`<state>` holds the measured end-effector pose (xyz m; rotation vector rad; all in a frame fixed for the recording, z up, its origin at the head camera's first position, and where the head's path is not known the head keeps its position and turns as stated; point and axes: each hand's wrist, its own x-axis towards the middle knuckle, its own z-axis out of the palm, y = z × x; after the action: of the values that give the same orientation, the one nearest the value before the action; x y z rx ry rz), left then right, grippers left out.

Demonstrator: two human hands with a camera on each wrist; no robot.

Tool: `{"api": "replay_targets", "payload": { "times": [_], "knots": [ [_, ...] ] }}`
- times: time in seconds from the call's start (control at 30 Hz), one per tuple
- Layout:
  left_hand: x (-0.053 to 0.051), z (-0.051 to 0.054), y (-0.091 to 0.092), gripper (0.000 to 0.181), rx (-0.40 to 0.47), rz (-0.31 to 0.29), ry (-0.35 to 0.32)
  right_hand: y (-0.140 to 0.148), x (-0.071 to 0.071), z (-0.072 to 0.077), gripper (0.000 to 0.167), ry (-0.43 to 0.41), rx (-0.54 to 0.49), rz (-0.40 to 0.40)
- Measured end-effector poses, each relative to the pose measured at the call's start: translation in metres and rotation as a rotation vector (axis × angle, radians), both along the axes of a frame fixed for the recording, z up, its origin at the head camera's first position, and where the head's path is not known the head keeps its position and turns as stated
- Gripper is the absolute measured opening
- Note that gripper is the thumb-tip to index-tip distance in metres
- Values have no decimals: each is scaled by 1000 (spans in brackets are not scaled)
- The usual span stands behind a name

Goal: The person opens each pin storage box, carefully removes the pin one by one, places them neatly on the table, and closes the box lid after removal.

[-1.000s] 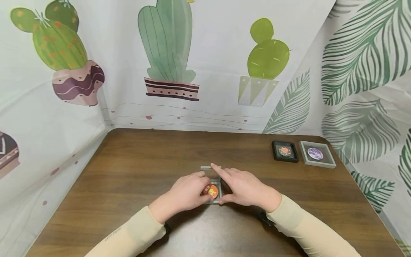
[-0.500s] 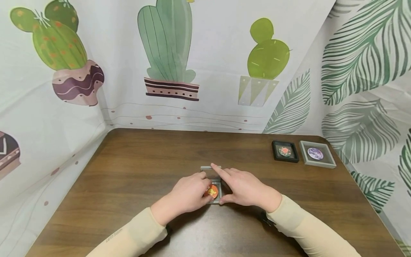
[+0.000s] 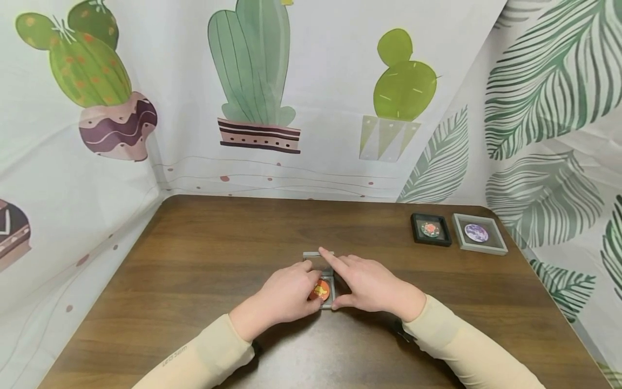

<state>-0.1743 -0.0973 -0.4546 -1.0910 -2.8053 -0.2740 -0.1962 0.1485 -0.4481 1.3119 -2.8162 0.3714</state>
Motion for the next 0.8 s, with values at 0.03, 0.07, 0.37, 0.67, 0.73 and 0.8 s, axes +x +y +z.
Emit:
{"api": "replay_targets", "payload": {
  "times": [0.03,0.07,0.37,0.67,0.73,0.8],
  "knots": [
    [0,0,0,31,-2,-1,0,0,0,0,120,-2,0,0],
    [0,0,0,31,-2,-2,-2,0,0,0,120,-3,2,0],
    [0,0,-1,30,-4,-2,2,0,0,-1,121,-5,0,-2],
    [0,3,-1,25,-15,17,-34,0,0,-1,121,4,-2,7],
    [1,3,-1,23,-14,22,-46,0,0,0,121,8,-1,7],
    [1,3,-1,23,-15,22,-48,0,1,0,121,8,-1,5]
  ]
}}
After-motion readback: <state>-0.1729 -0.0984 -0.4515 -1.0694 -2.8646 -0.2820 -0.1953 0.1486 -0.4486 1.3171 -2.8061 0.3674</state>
